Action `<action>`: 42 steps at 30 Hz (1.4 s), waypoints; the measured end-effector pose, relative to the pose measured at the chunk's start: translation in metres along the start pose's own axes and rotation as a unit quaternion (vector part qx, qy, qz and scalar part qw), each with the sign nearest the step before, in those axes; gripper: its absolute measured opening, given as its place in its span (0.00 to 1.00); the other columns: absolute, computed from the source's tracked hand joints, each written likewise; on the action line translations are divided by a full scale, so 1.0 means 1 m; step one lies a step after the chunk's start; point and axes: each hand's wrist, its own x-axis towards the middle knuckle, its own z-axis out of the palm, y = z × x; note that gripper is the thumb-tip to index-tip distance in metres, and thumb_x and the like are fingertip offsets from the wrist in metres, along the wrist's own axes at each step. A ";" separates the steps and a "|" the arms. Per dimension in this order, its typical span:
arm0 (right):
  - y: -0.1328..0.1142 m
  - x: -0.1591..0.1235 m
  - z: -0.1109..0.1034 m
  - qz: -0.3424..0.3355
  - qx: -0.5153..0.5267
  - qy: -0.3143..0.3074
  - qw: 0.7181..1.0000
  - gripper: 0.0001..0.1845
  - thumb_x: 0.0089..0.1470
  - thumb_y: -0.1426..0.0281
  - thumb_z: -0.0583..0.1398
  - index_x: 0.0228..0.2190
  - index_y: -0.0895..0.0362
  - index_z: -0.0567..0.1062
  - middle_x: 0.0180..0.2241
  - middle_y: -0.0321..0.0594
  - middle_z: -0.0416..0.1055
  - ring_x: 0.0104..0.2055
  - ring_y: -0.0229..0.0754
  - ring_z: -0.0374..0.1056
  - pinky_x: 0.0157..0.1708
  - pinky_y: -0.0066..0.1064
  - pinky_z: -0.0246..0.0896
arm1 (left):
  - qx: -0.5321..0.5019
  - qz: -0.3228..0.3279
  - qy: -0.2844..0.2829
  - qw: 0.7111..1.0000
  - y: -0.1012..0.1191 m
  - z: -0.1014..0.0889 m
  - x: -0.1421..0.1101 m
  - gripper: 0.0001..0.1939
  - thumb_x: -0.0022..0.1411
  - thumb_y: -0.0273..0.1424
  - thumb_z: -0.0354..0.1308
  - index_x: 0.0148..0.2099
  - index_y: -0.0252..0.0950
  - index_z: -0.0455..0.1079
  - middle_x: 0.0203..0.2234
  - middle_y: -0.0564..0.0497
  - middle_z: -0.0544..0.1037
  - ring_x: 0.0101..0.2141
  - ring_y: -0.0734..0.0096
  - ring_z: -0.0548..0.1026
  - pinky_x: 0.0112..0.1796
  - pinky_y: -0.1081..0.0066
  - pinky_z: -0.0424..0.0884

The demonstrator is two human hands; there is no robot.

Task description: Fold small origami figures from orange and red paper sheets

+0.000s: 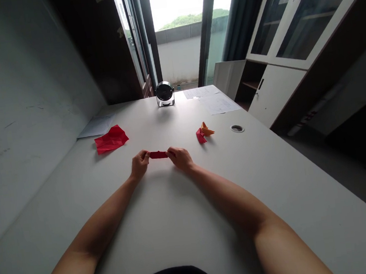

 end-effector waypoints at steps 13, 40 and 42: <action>-0.002 0.000 0.002 -0.006 0.051 -0.020 0.998 0.11 0.59 0.67 0.56 0.41 0.53 0.76 0.37 0.39 0.73 0.29 0.36 0.64 0.33 0.27 0.58 | -0.027 0.008 -0.016 0.999 0.002 0.001 -0.001 0.18 0.66 0.42 0.46 0.36 0.37 0.71 0.23 0.52 0.76 0.25 0.71 0.73 0.30 0.73 0.66; 0.012 0.007 -0.012 -0.027 -0.050 -0.013 0.998 0.10 0.62 0.65 0.54 0.35 0.54 0.74 0.28 0.36 0.74 0.26 0.38 0.63 0.30 0.27 0.53 | -0.066 0.024 -0.005 0.997 -0.011 0.004 0.004 0.21 0.64 0.47 0.50 0.31 0.36 0.70 0.19 0.53 0.73 0.22 0.73 0.71 0.29 0.74 0.66; 0.020 0.011 -0.019 -0.016 -0.083 0.029 0.996 0.11 0.62 0.65 0.54 0.34 0.55 0.74 0.30 0.40 0.74 0.31 0.41 0.64 0.34 0.30 0.56 | -0.067 0.016 0.023 0.997 -0.017 0.002 0.007 0.20 0.65 0.46 0.50 0.32 0.36 0.70 0.20 0.53 0.74 0.23 0.73 0.71 0.29 0.74 0.65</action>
